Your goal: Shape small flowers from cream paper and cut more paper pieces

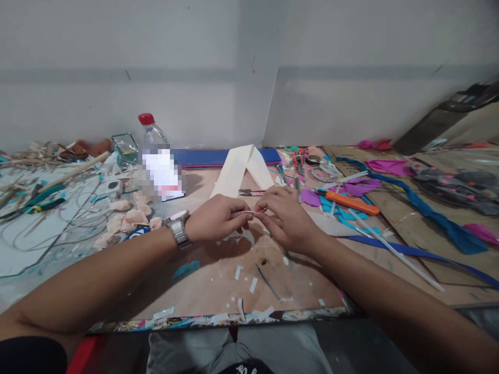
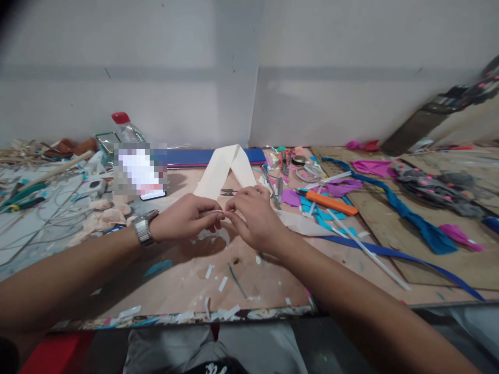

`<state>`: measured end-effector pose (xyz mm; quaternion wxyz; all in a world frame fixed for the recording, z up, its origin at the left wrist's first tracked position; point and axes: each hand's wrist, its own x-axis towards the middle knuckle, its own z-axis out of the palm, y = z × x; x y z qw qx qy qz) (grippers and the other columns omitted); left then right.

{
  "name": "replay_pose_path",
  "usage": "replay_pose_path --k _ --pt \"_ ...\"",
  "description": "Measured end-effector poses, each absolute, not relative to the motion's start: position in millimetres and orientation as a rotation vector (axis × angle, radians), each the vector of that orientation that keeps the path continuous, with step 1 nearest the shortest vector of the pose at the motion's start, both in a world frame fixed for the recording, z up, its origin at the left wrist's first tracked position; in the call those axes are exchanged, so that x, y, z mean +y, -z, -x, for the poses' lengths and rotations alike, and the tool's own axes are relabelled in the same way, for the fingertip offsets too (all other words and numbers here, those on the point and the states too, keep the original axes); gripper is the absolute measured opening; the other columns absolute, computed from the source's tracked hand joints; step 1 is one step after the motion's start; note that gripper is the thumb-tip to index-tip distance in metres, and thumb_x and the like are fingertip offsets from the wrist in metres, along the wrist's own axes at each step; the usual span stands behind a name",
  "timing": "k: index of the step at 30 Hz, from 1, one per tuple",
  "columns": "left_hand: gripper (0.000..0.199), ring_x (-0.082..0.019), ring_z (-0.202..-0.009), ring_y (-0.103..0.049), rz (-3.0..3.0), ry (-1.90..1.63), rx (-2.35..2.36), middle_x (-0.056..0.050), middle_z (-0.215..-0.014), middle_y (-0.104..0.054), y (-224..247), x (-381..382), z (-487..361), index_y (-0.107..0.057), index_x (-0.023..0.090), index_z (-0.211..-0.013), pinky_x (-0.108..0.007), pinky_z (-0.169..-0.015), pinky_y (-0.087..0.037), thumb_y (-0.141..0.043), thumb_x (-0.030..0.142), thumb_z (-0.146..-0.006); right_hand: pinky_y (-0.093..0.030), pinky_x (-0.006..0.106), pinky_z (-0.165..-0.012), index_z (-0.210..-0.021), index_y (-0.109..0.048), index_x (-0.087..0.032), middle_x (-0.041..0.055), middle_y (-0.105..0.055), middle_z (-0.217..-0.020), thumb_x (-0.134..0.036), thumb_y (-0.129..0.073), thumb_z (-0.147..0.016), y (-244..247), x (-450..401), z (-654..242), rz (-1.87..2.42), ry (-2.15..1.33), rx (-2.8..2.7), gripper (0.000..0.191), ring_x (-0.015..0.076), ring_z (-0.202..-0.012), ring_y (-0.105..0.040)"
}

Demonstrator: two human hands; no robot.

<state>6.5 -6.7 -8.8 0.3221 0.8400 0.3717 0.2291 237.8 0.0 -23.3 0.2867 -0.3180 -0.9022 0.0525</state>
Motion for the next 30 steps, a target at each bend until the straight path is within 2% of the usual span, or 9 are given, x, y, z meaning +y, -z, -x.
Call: replay_pose_path --k 7,10,18,24,30 --pt "0.027 -0.014 -0.071 -0.076 -2.069 -0.482 0.974 -0.004 -0.078 -0.081 6 -6 -7 -0.072 0.015 -0.092 -0.022 -0.068 -0.051 -0.056 0.033 -0.103 -0.030 0.045 -0.097 -0.103 -0.066 -0.022 0.0050 -0.075 -0.100 -0.032 -0.058 -0.103 25 1 -238 0.814 -0.140 -2.397 0.012 0.0260 -0.105 -0.061" --pt "0.026 -0.013 -0.071 -0.075 -2.059 -0.466 0.949 -0.004 -0.080 -0.081 6 -6 -6 -0.073 0.015 -0.092 -0.021 -0.067 -0.050 -0.056 0.031 -0.103 -0.029 0.044 -0.098 -0.097 -0.066 -0.022 0.0032 -0.076 -0.094 -0.029 -0.060 -0.103 27 1 -237 0.765 -0.110 -2.386 0.011 0.0251 -0.103 -0.061" --pt "0.041 -0.011 -0.065 -0.068 -1.842 -0.420 0.807 -0.006 -0.079 -0.076 10 -3 -4 -0.072 0.013 -0.090 -0.022 -0.063 -0.051 -0.054 0.047 -0.105 -0.030 0.044 -0.099 -0.097 -0.070 -0.023 0.0013 -0.078 -0.091 -0.028 -0.063 -0.102 29 4 -240 0.710 -0.078 -2.377 0.010 0.0246 -0.103 -0.063" --pt "0.044 -0.013 -0.072 -0.072 -1.539 -0.382 0.738 -0.007 -0.083 -0.077 6 -4 -5 -0.069 0.013 -0.093 -0.026 -0.070 -0.058 -0.068 0.057 -0.095 -0.030 0.044 -0.100 -0.096 -0.072 -0.024 -0.0002 -0.078 -0.086 -0.023 -0.066 -0.100 25 2 -240 0.627 0.062 -2.342 0.008 0.0233 -0.099 -0.064" --pt "0.045 -0.015 -0.071 -0.075 -1.341 -0.390 0.704 -0.006 -0.082 -0.076 2 -2 -4 -0.066 0.014 -0.089 -0.027 -0.067 -0.058 -0.071 0.059 -0.092 -0.031 0.045 -0.103 -0.099 -0.074 -0.025 -0.0001 -0.080 -0.091 -0.021 -0.065 -0.101 18 0 -241 0.542 0.202 -2.321 0.010 0.0235 -0.102 -0.066"
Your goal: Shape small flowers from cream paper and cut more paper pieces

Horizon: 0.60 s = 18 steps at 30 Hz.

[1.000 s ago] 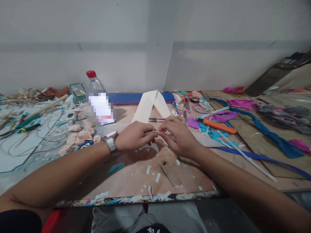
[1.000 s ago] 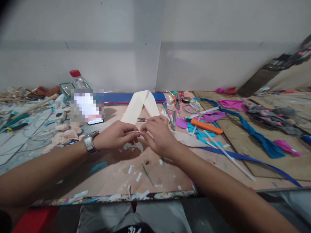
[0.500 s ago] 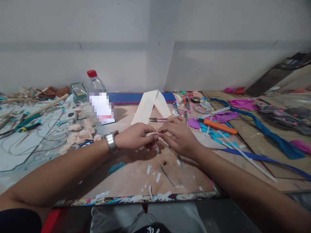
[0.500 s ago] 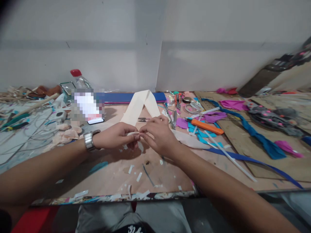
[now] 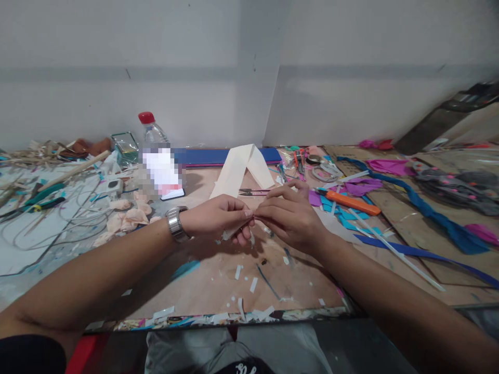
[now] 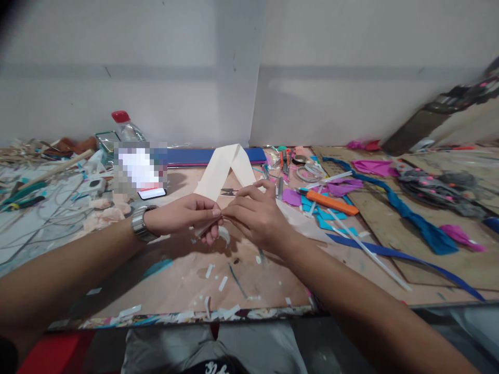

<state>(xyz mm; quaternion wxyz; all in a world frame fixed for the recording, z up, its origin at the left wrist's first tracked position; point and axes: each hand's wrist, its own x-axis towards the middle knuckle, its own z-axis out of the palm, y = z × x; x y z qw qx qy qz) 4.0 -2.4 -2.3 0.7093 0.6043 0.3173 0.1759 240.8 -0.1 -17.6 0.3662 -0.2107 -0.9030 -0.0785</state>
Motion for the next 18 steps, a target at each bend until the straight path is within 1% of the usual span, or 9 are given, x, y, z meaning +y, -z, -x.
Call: replay_pose_path --k 5,7,9,12,15,18 --pt "0.045 -0.012 -0.065 -0.070 -1.471 -0.405 0.718 -0.005 -0.076 -0.074 -0.2 -0.7 -3.8 -0.064 0.014 -0.085 -0.022 -0.059 -0.051 -0.068 0.057 -0.095 -0.031 0.046 -0.103 -0.098 -0.075 -0.026 0.0000 -0.081 -0.089 -0.024 -0.066 -0.101 19.1 0.8 -240.1 0.565 0.210 -2.304 0.010 0.0232 -0.101 -0.067" --pt "0.044 -0.012 -0.062 -0.068 -1.516 -0.394 0.727 -0.004 -0.073 -0.072 0.9 -0.9 -3.2 -0.063 0.014 -0.084 -0.023 -0.060 -0.050 -0.067 0.056 -0.096 -0.032 0.045 -0.102 -0.096 -0.074 -0.026 0.0004 -0.081 -0.088 -0.024 -0.067 -0.101 19.8 0.6 -239.5 0.571 0.205 -2.300 0.009 0.0232 -0.100 -0.068" --pt "0.039 -0.012 -0.061 -0.067 -1.596 -0.397 0.765 -0.002 -0.070 -0.071 3.2 -1.6 -2.6 -0.063 0.015 -0.088 -0.023 -0.061 -0.051 -0.068 0.052 -0.096 -0.033 0.045 -0.100 -0.095 -0.074 -0.024 0.0008 -0.080 -0.086 -0.023 -0.069 -0.099 20.2 0.2 -239.0 0.576 0.181 -2.288 0.007 0.0231 -0.097 -0.068" --pt "0.032 -0.012 -0.061 -0.065 -1.813 -0.419 0.853 -0.002 -0.071 -0.072 6.7 -3.6 -2.4 -0.066 0.015 -0.093 -0.023 -0.061 -0.048 -0.061 0.046 -0.101 -0.035 0.044 -0.097 -0.093 -0.074 -0.023 0.0015 -0.079 -0.084 -0.025 -0.070 -0.097 20.8 -0.3 -238.6 0.600 0.127 -2.271 0.006 0.0232 -0.094 -0.068" --pt "0.034 -0.011 -0.061 -0.064 -2.011 -0.438 0.891 -0.002 -0.071 -0.073 7.3 -5.7 -3.6 -0.068 0.015 -0.091 -0.022 -0.061 -0.046 -0.054 0.043 -0.105 -0.034 0.045 -0.097 -0.095 -0.075 -0.023 0.0019 -0.080 -0.085 -0.026 -0.069 -0.097 21.5 -0.2 -238.9 0.639 0.105 -2.277 0.007 0.0240 -0.095 -0.068" --pt "0.036 -0.010 -0.060 -0.063 -2.063 -0.451 0.873 -0.002 -0.071 -0.072 6.4 -6.4 -4.8 -0.070 0.015 -0.089 -0.021 -0.061 -0.045 -0.053 0.043 -0.106 -0.032 0.046 -0.097 -0.100 -0.076 -0.023 0.0018 -0.081 -0.088 -0.028 -0.068 -0.097 21.7 0.2 -239.6 0.678 0.079 -2.287 0.009 0.0245 -0.095 -0.068"
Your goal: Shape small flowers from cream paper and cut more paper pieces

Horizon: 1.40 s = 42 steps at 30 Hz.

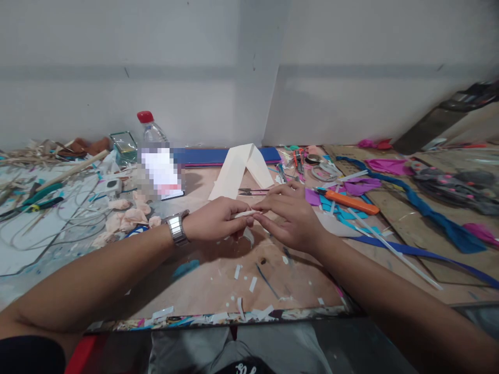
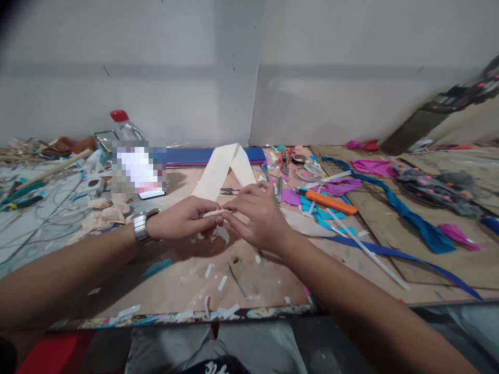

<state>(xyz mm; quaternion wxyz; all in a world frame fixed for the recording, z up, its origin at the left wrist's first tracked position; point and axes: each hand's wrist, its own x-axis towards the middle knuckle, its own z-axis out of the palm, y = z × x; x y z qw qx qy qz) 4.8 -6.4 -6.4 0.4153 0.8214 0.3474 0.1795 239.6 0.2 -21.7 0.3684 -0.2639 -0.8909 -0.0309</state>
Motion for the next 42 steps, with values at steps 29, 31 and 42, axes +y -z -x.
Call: replay_pose_path --k 29,31,42 --pt "0.042 -0.012 -0.062 -0.070 -1.493 -0.381 0.712 0.001 -0.068 -0.066 5.6 -1.5 -2.8 -0.061 0.015 -0.086 -0.023 -0.061 -0.050 -0.062 0.056 -0.099 -0.035 0.044 -0.098 -0.095 -0.077 -0.027 -0.0002 -0.081 -0.085 -0.027 -0.067 -0.101 17.5 0.1 -240.1 0.590 0.116 -2.319 0.012 0.0209 -0.090 -0.068" --pt "0.040 -0.012 -0.061 -0.069 -1.538 -0.402 0.730 0.001 -0.068 -0.065 5.7 -0.8 -3.2 -0.060 0.015 -0.085 -0.022 -0.060 -0.050 -0.061 0.053 -0.100 -0.035 0.044 -0.097 -0.093 -0.077 -0.026 0.0001 -0.081 -0.084 -0.027 -0.068 -0.100 17.4 -0.3 -239.6 0.606 0.122 -2.307 0.011 0.0214 -0.091 -0.068" --pt "0.033 -0.010 -0.059 -0.067 -1.753 -0.488 0.899 -0.001 -0.066 -0.069 7.9 -2.9 -4.8 -0.064 0.014 -0.085 -0.020 -0.060 -0.049 -0.057 0.041 -0.103 -0.033 0.045 -0.101 -0.093 -0.076 -0.026 -0.0007 -0.081 -0.087 -0.021 -0.068 -0.098 21.3 0.1 -239.6 0.666 0.109 -2.294 0.011 0.0228 -0.097 -0.069"
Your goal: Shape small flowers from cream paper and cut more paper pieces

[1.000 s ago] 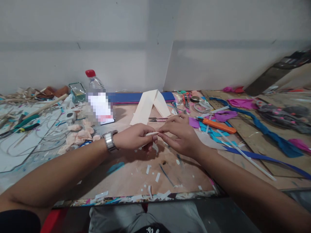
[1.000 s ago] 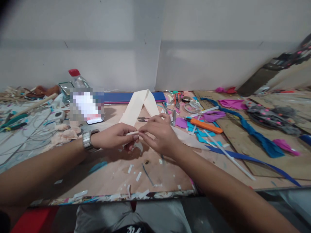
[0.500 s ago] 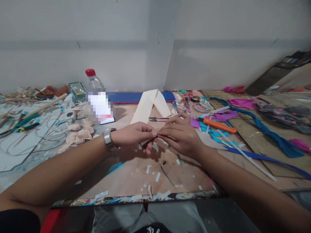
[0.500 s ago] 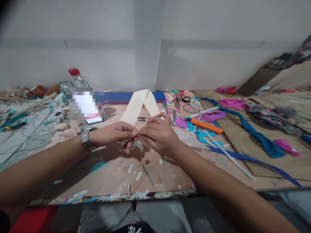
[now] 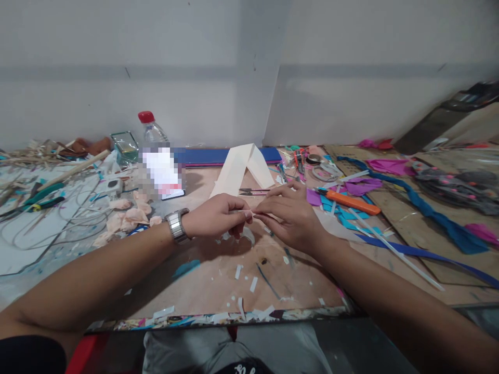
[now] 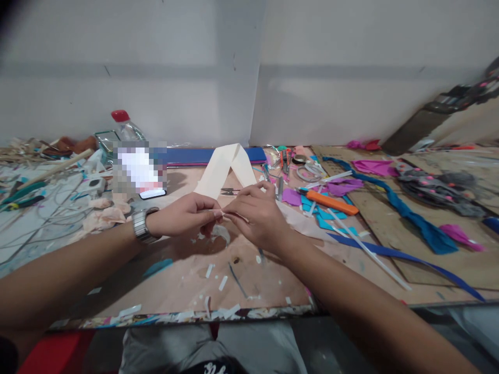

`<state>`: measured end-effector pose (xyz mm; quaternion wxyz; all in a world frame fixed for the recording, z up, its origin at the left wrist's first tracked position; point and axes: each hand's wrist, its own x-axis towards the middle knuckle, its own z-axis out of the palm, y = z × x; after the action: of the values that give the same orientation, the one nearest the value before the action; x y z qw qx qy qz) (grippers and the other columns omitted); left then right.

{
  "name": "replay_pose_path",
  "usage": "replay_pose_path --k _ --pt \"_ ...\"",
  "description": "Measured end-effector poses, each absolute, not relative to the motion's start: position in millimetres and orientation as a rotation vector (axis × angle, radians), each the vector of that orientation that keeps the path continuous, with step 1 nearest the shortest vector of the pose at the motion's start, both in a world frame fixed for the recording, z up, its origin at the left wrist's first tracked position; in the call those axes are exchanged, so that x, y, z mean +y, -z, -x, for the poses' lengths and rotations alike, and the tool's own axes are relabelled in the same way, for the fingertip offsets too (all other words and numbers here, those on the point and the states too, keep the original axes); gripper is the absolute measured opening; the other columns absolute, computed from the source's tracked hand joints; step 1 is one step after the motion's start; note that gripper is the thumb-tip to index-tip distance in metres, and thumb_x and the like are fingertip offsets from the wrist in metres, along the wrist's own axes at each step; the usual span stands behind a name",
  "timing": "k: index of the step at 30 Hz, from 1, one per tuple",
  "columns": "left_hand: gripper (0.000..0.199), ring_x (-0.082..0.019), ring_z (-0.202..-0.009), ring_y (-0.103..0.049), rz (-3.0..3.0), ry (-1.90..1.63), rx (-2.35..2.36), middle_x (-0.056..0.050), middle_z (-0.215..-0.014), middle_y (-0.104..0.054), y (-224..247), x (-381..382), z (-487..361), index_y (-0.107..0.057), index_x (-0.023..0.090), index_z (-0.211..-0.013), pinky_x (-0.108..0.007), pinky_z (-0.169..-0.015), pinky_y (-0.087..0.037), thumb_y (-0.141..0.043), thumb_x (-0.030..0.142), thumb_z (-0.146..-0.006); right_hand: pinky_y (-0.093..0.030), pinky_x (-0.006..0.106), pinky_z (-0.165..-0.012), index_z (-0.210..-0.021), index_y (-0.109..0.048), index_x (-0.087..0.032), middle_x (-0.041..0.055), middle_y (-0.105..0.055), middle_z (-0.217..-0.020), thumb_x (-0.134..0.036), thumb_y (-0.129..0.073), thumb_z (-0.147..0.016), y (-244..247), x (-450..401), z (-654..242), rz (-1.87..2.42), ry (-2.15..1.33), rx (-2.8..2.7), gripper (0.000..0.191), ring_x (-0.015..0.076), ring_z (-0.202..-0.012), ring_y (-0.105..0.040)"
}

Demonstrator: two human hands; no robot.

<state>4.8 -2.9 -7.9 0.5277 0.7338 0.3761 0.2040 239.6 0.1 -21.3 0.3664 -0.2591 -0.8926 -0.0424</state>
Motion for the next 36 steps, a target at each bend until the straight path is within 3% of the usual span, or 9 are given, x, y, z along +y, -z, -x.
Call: replay_pose_path --k 7,14,20,36 --pt "0.033 -0.010 -0.059 -0.066 -1.757 -0.494 0.883 0.000 -0.066 -0.067 6 -3 -5 -0.063 0.015 -0.085 -0.021 -0.061 -0.049 -0.053 0.040 -0.104 -0.032 0.045 -0.101 -0.094 -0.076 -0.027 -0.0004 -0.082 -0.089 -0.023 -0.066 -0.100 20 -1 -239 0.685 0.115 -2.305 0.012 0.0235 -0.100 -0.069" --pt "0.033 -0.013 -0.063 -0.065 -2.161 -0.592 0.997 -0.002 -0.071 -0.073 7 -6 -4 -0.071 0.016 -0.089 -0.023 -0.064 -0.044 -0.053 0.040 -0.104 -0.030 0.045 -0.102 -0.091 -0.076 -0.026 -0.0011 -0.083 -0.088 -0.028 -0.067 -0.100 21 -1 -239 0.766 0.094 -2.294 0.013 0.0234 -0.099 -0.069" --pt "0.029 -0.016 -0.071 -0.064 -2.552 -0.662 1.041 -0.005 -0.081 -0.075 11 -8 -8 -0.074 0.017 -0.093 -0.028 -0.066 -0.039 -0.050 0.029 -0.103 -0.030 0.048 -0.102 -0.091 -0.075 -0.025 0.0003 -0.081 -0.087 -0.030 -0.068 -0.100 22 -1 -239 0.794 0.083 -2.267 0.012 0.0262 -0.102 -0.067" --pt "0.025 -0.016 -0.072 -0.064 -2.980 -0.618 1.125 -0.003 -0.084 -0.070 17 -14 -8 -0.066 0.018 -0.095 -0.028 -0.060 -0.040 -0.044 0.024 -0.106 -0.036 0.049 -0.098 -0.095 -0.068 -0.023 0.0054 -0.077 -0.092 -0.027 -0.060 -0.102 25 -1 -238 0.875 -0.052 -2.285 0.011 0.0301 -0.112 -0.060"
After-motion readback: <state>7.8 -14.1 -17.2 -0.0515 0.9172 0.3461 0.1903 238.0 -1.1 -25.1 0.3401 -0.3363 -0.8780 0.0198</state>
